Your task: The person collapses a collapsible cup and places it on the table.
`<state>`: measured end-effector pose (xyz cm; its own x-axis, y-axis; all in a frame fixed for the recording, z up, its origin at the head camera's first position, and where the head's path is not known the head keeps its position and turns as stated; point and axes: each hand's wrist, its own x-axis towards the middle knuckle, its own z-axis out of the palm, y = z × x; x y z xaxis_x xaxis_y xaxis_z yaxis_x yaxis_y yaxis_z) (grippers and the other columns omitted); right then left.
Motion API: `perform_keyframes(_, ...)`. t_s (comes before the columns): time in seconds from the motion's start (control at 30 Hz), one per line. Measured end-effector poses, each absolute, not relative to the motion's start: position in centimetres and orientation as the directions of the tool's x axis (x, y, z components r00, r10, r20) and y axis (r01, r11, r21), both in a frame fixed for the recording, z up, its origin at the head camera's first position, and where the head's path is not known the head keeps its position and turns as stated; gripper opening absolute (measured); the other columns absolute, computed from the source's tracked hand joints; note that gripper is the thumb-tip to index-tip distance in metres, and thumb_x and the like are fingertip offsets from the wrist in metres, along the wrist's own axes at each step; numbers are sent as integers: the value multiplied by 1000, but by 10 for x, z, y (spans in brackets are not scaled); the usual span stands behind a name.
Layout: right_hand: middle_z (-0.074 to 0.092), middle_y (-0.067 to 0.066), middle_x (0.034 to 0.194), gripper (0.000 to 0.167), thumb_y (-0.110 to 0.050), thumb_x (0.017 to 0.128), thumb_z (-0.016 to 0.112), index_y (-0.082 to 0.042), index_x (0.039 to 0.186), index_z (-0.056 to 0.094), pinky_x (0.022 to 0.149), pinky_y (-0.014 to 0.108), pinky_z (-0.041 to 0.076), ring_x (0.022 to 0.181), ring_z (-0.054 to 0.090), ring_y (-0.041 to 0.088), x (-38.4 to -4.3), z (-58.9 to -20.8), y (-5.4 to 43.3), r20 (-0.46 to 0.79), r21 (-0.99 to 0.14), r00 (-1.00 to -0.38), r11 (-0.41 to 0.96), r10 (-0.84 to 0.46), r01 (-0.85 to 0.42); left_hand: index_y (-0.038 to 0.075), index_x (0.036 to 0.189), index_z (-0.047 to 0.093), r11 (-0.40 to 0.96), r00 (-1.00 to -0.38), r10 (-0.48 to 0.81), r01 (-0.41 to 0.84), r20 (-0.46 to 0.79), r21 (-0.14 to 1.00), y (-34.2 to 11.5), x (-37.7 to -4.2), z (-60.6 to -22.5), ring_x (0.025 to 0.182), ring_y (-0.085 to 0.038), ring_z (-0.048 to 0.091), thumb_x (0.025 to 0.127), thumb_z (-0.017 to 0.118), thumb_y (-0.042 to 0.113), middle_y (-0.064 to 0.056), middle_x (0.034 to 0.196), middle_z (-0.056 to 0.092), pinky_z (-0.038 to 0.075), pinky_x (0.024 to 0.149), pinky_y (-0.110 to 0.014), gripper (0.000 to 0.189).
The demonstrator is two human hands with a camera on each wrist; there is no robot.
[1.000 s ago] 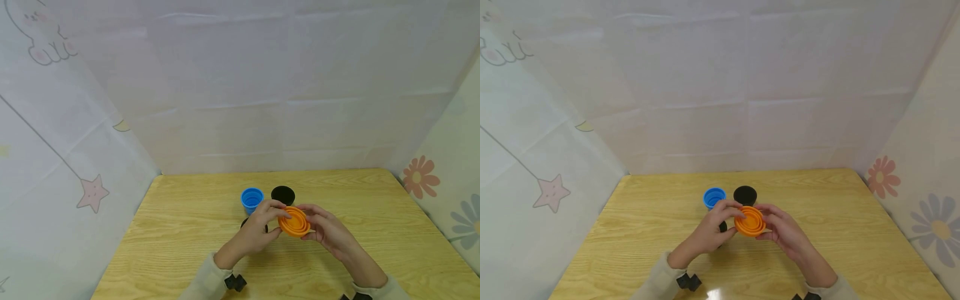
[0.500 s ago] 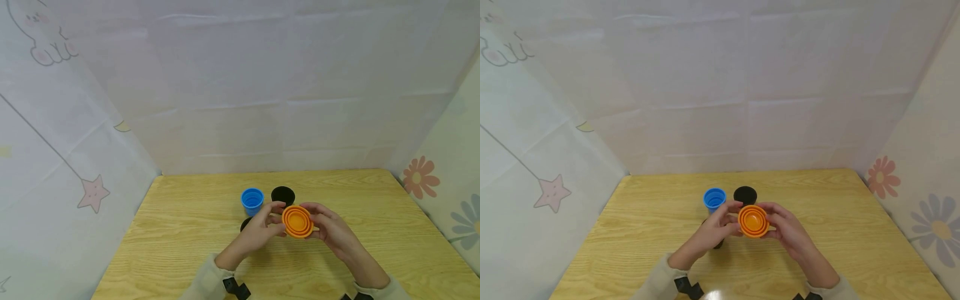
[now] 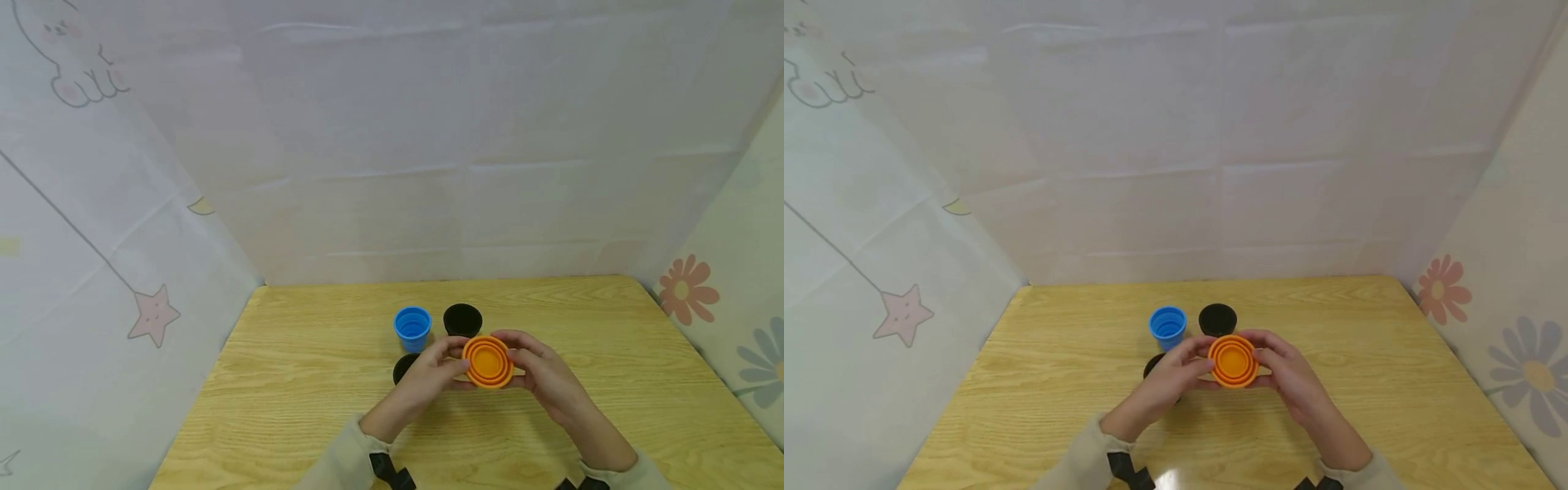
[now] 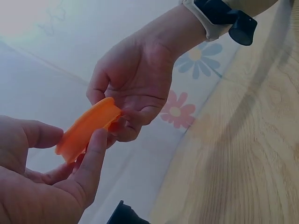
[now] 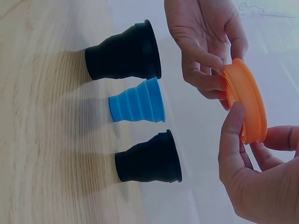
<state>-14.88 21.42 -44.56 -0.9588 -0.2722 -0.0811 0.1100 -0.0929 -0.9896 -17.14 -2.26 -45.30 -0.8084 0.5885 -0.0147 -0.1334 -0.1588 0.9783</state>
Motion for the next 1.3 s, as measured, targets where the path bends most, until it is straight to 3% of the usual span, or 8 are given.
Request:
perform_keyframes(0.2, 60, 2, 130, 38, -20, 107, 50, -5, 142, 51, 86, 42, 61, 104, 68, 21, -149, -446, 219, -95, -990, -961, -80, -261, 119, 2, 143, 46, -169, -812, 584, -144, -18, 975, -17, -169, -453, 105, -19, 64, 104, 57, 9, -15, 124, 57, 59, 91, -41, 41)
perform_keyframes(0.53, 59, 2, 129, 41, -18, 107, 50, 0, 144, 48, 86, 42, 60, 105, 67, 22, -149, -449, 227, -125, -987, -959, -67, -254, 146, 2, 143, 46, -173, -832, 550, -191, -66, 966, -3, -166, -455, 104, -20, 62, 103, 57, 7, -16, 125, 56, 56, 94, -50, 42)
perform_keyframes(0.9, 61, 0, 128, 39, -19, 107, 51, -3, 142, 52, 89, 44, 59, 108, 66, 21, -151, -458, 241, -146, -984, -948, -61, -283, 170, 1, 143, 48, -185, -858, 506, -209, -89, 960, 12, -163, -467, 98, -18, 63, 102, 56, 8, -14, 117, 58, 51, 99, -59, 42)
perform_keyframes(1.3, 59, -1, 126, 37, -17, 107, 50, -4, 141, 53, 88, 40, 60, 108, 64, 16, -156, -471, 251, -155, -983, -930, -46, -333, 180, 1, 143, 49, -186, -876, 463, -242, -132, 952, 21, -162, -481, 96, -18, 63, 101, 57, 7, -14, 116, 57, 57, 93, -50, 43)
